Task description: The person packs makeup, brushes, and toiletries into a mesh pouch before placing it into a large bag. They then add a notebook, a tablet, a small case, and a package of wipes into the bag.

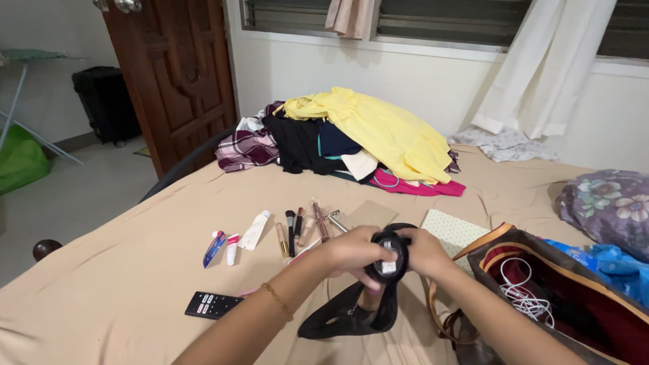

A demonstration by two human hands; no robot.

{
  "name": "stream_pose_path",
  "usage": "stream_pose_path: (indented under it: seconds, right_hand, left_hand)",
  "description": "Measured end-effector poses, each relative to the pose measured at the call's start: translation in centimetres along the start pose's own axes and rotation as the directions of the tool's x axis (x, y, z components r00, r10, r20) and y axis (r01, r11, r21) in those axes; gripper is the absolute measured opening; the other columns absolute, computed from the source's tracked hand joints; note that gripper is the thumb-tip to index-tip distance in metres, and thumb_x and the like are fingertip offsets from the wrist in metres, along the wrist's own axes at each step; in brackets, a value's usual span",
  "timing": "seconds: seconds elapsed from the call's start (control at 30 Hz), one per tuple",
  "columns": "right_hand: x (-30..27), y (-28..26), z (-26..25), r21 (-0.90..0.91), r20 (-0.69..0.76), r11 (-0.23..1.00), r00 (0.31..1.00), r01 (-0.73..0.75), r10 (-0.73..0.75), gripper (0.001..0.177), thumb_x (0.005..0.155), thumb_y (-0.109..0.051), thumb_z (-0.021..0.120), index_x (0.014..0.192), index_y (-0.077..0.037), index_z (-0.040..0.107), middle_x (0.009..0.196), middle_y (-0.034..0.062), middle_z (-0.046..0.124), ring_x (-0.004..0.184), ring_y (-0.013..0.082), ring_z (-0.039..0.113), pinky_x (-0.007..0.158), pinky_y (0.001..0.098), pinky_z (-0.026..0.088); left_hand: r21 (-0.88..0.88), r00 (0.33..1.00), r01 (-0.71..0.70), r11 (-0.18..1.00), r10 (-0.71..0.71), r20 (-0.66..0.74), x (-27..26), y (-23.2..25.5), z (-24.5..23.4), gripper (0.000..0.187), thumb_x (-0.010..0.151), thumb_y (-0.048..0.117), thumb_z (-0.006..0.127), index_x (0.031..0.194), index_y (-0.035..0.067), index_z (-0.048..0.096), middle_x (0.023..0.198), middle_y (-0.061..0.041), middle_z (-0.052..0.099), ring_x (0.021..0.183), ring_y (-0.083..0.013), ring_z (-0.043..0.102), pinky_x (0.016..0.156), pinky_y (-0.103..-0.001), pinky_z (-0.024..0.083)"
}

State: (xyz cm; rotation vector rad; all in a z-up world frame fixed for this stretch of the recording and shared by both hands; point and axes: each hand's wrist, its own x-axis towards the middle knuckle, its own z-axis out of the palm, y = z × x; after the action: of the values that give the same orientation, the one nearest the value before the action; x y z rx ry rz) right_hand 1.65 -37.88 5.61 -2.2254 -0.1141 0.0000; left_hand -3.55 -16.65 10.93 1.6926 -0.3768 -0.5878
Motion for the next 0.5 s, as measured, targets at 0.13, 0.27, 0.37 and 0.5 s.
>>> stream_pose_path:
  seconds: [0.13,0.27,0.37,0.5]
  right_hand:
    - [-1.0,-0.9,-0.8,0.079,0.034,0.995,0.997,-0.066,0.063,0.046,0.079,-0.006,0.066,0.125,-0.004,0.07,0.09,0.018,0.078,0.066,0.0246,0.077,0.06,0.0365,0.065]
    - [-2.8,-3.4,-1.6,-0.178,0.038,0.984,0.999,-0.022,0.029,0.046,0.078,-0.007,0.068,0.124,-0.01,0.073,0.082,0.0155,0.077,0.057,0.0228,0.073,0.056,0.0355,0.061]
    - [-3.6,-4.5,-1.9,-0.175,0.047,0.983,0.997,-0.053,0.062,0.045,0.079,-0.007,0.067,0.124,-0.011,0.073,0.078,0.0186,0.077,0.055,0.0216,0.073,0.056,0.0344,0.061]
    - [-3.5,-4.6,-2.1,-0.091,0.062,0.995,0.997,-0.038,0.043,0.043,0.079,-0.007,0.068,0.121,-0.008,0.074,0.08,0.0145,0.078,0.054,0.0206,0.073,0.055,0.0339,0.061]
  left_hand:
    - [0.15,0.996,-0.025,0.988,0.013,0.085,0.4,-2.7,0.0,0.045,0.085,0.019,0.071,0.125,0.003,0.063,0.11,-0.014,0.072,0.096,-0.0238,0.072,0.079,-0.044,0.062]
    - [0.692,0.983,-0.032,0.721,0.147,-0.108,-0.8,-2.6,-0.7,0.052,0.075,0.024,0.082,0.118,0.0,0.065,0.109,-0.021,0.073,0.105,-0.031,0.07,0.091,-0.04,0.055]
    - [0.814,0.963,0.141,0.564,0.11,-0.244,-0.6,-1.8,-1.1,0.043,0.077,0.022,0.074,0.114,0.002,0.068,0.112,-0.023,0.071,0.109,-0.0362,0.069,0.092,-0.044,0.055]
    - [0.899,0.969,0.195,0.393,0.065,-0.238,1.4,-2.2,-1.6,0.035,0.08,0.021,0.065,0.104,-0.003,0.076,0.11,-0.026,0.073,0.108,-0.0381,0.071,0.092,-0.045,0.057]
